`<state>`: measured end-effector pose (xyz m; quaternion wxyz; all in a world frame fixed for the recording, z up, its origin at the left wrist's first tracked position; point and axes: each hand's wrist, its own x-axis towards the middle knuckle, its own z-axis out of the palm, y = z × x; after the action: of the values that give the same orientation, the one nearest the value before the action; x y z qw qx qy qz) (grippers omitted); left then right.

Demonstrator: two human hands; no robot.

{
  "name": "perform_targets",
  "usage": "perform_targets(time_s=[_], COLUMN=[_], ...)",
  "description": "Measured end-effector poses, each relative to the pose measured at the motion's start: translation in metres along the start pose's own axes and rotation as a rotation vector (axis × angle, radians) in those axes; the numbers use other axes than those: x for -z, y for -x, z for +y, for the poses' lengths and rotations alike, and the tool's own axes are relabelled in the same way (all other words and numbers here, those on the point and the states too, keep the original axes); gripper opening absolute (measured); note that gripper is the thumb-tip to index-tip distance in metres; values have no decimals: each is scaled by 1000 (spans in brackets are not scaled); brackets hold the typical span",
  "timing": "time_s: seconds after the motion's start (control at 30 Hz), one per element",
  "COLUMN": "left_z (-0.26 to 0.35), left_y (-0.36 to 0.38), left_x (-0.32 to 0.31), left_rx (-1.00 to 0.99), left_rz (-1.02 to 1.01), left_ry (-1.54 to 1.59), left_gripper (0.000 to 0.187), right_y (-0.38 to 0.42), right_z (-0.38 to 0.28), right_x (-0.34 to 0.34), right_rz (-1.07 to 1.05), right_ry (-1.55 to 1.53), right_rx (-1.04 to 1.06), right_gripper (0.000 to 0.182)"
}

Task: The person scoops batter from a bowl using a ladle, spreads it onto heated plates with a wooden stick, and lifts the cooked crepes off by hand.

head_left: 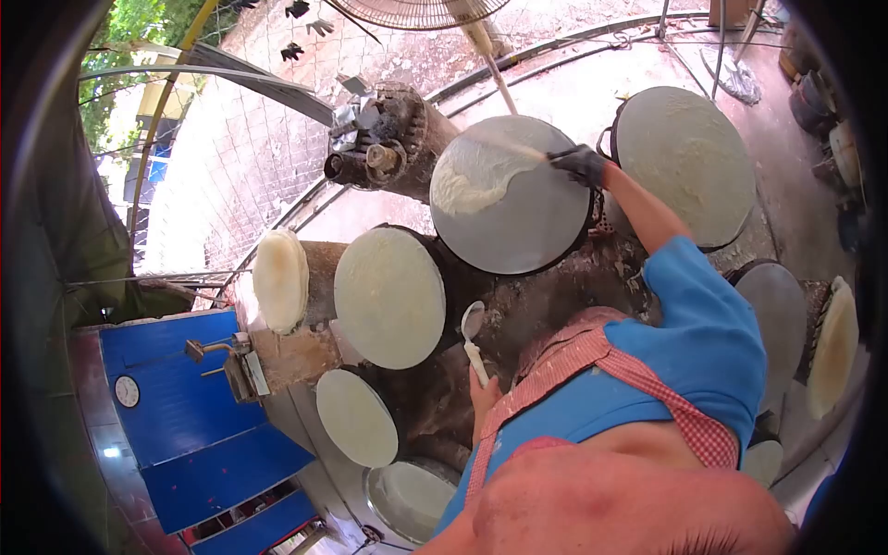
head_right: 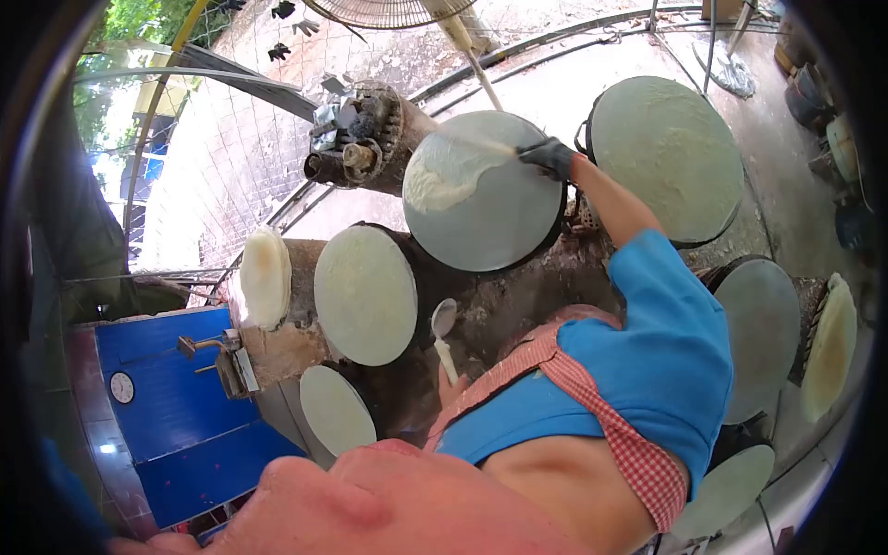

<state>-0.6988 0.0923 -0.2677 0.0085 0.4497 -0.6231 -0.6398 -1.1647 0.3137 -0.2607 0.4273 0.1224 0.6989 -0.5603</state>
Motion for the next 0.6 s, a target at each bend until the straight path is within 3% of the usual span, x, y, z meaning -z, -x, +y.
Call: perform_targets(time_s=[0.17,0.27,0.3,0.33,0.37,0.43,0.47,0.53,0.6], left_z=[2,12,10,7,3,10,13,13,10], left_y=[9,10,10,9,8,11,12,13,17], left_x=[4,6,9,12,12,10,10,9,13], left_rx=[112,160,172,178,184,222,216,203,187], left_rz=[62,61,74,73,67,66,62,58,72], left_ry=[52,87,96,89,83,68,92,132,69], left_gripper=[65,68,68,67,66,66,66,65,66], right_y=[-26,-73,-158,-45,-45,25,27,12,-19], right_z=[48,92,129,57,50,0,16,48,35], right_x=[-23,33,53,33,39,6,5,9,11], right_rz=[-405,-332,-215,-163,-237,-302,-307,-369,-407], right_ry=[207,261,275,-18,167,350,352,329,341], right_rx=[246,417,358,393,638,148,148,377,414], right_gripper=[24,21,22,25,29,31,31,27,26])
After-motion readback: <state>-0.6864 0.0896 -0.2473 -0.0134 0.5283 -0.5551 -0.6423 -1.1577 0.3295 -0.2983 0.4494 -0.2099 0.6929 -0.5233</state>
